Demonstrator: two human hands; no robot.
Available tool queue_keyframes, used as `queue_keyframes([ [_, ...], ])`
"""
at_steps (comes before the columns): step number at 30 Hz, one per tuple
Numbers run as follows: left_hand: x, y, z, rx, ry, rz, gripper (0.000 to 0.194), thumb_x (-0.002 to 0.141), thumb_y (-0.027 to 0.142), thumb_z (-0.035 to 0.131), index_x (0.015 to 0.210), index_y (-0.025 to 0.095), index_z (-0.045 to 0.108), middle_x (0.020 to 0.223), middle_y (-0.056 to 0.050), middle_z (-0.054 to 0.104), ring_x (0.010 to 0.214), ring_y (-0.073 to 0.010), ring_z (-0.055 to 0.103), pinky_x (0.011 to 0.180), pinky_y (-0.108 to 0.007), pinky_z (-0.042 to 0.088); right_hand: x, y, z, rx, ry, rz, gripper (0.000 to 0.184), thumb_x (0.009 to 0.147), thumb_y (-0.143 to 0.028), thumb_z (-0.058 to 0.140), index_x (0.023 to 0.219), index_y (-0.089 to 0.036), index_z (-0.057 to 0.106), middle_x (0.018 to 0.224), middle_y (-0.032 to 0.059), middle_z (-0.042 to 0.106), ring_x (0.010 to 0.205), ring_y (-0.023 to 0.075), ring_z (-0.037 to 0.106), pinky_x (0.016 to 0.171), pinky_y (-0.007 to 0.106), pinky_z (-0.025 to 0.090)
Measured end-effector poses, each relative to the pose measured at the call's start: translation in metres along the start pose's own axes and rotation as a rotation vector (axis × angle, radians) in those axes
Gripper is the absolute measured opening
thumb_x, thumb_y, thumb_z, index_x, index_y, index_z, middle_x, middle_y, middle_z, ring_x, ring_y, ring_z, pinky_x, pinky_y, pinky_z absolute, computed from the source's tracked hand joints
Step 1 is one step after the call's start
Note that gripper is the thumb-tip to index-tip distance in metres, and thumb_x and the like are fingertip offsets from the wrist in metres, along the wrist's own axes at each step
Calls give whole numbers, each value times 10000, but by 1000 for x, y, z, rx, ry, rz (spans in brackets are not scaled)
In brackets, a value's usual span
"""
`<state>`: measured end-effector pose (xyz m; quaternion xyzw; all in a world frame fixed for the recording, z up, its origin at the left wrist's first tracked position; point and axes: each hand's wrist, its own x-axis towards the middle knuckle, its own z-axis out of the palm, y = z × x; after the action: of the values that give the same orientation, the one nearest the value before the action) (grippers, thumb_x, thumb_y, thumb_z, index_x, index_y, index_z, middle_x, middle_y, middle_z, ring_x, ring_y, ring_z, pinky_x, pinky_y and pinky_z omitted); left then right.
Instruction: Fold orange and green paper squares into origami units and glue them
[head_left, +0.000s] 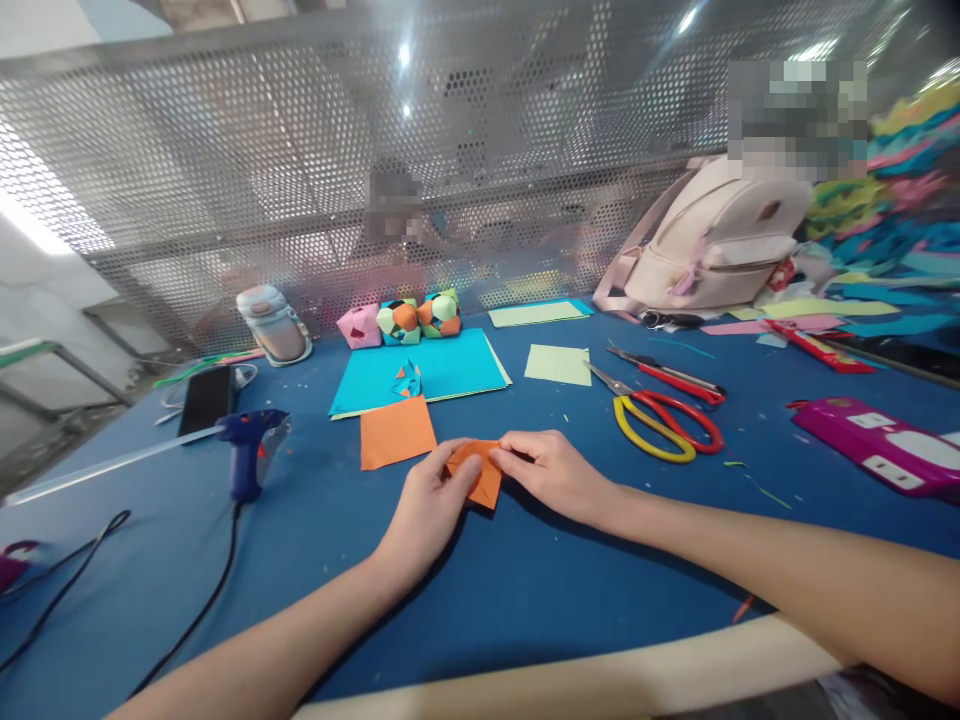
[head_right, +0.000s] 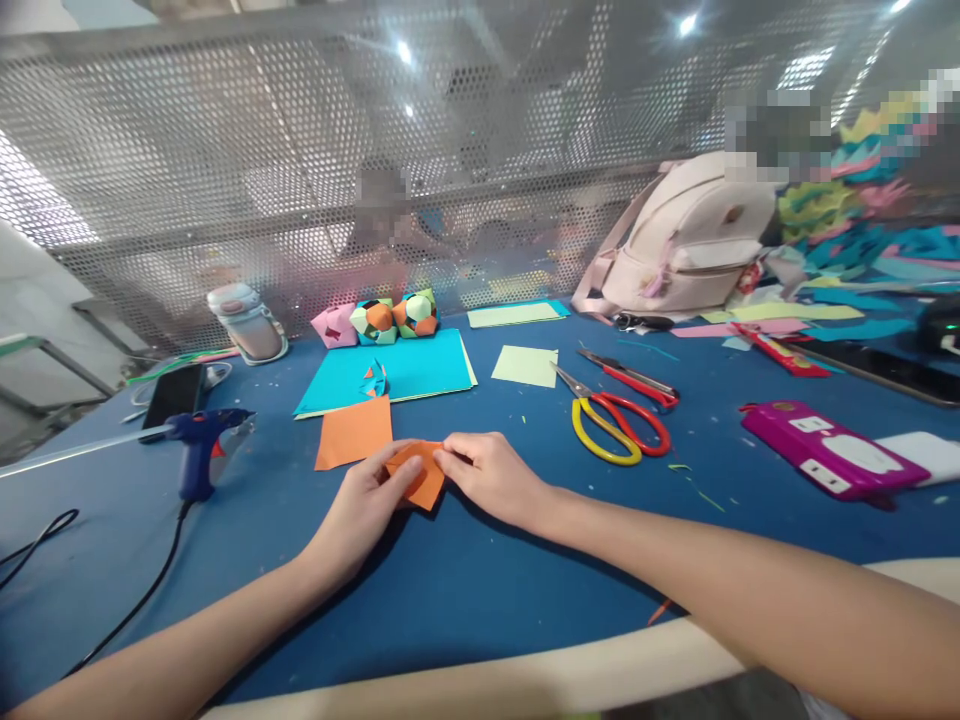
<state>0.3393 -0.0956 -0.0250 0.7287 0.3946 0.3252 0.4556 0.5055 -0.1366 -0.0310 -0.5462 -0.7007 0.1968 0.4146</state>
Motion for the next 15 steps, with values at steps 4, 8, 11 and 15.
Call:
queue_keyframes([
  [4, -2, 0, -2, -5, -15, -9, 338, 851, 374, 480, 972, 148, 700, 855, -42, 708, 817, -194, 614, 714, -267, 462, -2, 1, 0, 27, -32, -8, 368, 890, -312, 417, 553, -182, 348, 547, -50, 326, 531, 84, 327, 515, 229, 258],
  [8, -3, 1, -3, 2, -4, -3, 325, 835, 362, 515, 1009, 161, 701, 914, -40, 717, 855, -194, 621, 757, -268, 465, -3, 2, 0, 47, -44, -1, 363, 883, -314, 432, 552, -176, 378, 549, -51, 327, 538, 83, 326, 510, 224, 259],
  [11, -5, 2, -3, 40, -4, 14, 327, 849, 375, 491, 950, 156, 712, 859, -36, 717, 816, -193, 619, 720, -264, 464, -3, 1, 0, 35, -50, -2, 346, 877, -306, 453, 560, -172, 429, 542, -48, 379, 534, 86, 361, 512, 220, 284],
  [15, -7, 3, -3, 104, -20, 50, 312, 860, 354, 468, 872, 161, 712, 792, -25, 712, 757, -185, 618, 669, -254, 457, -5, -1, 0, 31, -38, -38, 248, 899, -305, 458, 746, -163, 592, 682, -2, 586, 635, 113, 510, 599, 222, 374],
])
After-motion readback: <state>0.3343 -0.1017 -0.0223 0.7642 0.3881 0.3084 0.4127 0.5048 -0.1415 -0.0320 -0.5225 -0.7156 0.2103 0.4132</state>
